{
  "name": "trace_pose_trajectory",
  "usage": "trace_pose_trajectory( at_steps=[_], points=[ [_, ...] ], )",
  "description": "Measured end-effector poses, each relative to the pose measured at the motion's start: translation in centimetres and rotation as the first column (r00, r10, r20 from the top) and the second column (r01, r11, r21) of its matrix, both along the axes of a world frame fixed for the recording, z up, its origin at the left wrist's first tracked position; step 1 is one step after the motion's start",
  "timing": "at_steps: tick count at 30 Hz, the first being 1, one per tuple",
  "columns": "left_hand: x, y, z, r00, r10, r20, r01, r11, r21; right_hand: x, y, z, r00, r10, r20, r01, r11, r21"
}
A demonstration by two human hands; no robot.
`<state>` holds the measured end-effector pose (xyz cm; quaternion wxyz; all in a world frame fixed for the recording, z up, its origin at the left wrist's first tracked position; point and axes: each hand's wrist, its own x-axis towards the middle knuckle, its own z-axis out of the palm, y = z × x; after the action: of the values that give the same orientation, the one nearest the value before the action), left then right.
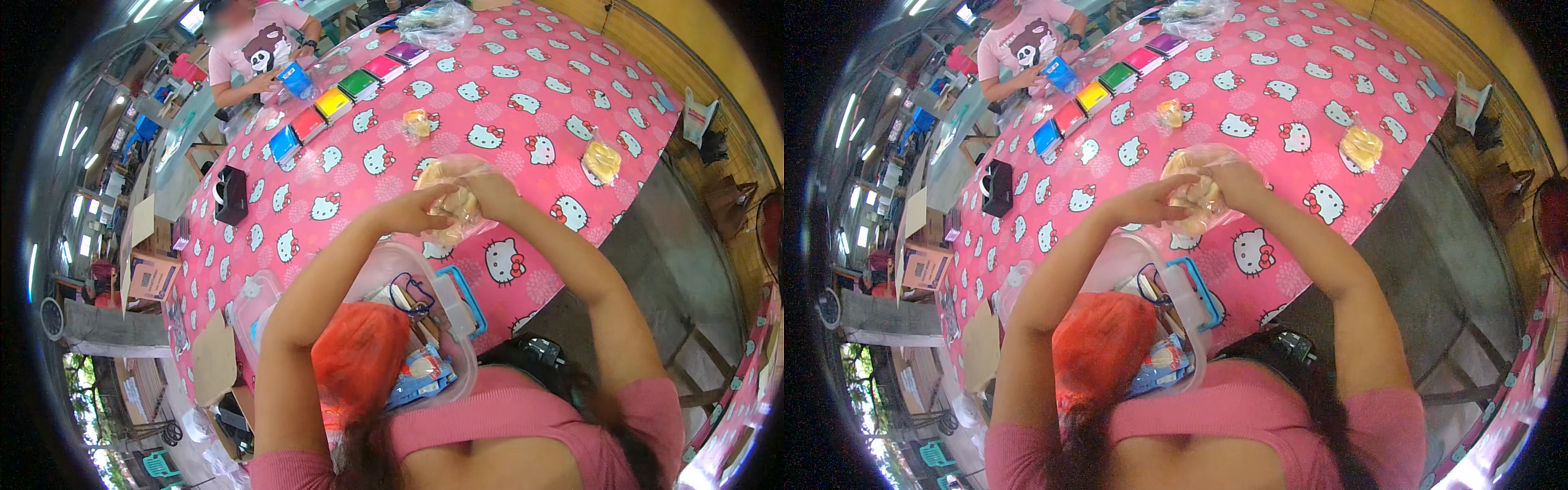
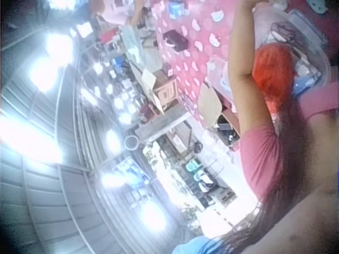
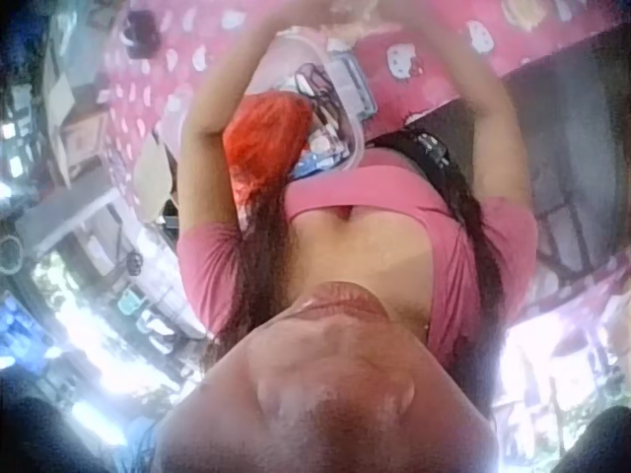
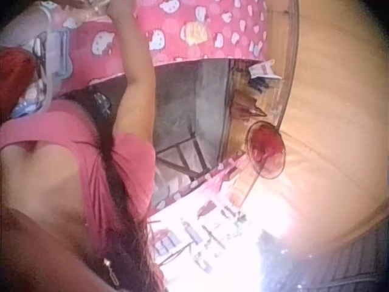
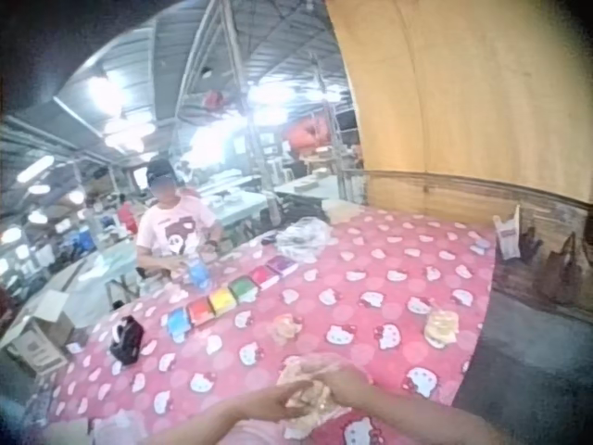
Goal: The person takes various small snack and coffee packets from a plastic container, cuts some open with shears, and sorts them across a table to other people.
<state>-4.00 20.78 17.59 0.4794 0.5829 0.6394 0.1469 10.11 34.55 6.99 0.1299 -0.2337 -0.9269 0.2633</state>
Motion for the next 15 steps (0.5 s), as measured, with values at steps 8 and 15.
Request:
trace_pose_trajectory(
  at_steps=[8, 15],
  points=[
    [0.1, -0.2, 0.4, 0.999, 0.009, -0.034, -0.01, 0.999, -0.042, 3.9, 0.4, 5.4, 0.969, -0.143, -0.2, 0.064, 0.933, -0.353],
    [-0.6, -0.6, 0.0, 0.99, -0.042, -0.133, 0.036, 0.998, -0.044, 9.0, -0.7, 6.2, 0.737, -0.368, -0.567, -0.549, 0.164, -0.819]
  ],
)
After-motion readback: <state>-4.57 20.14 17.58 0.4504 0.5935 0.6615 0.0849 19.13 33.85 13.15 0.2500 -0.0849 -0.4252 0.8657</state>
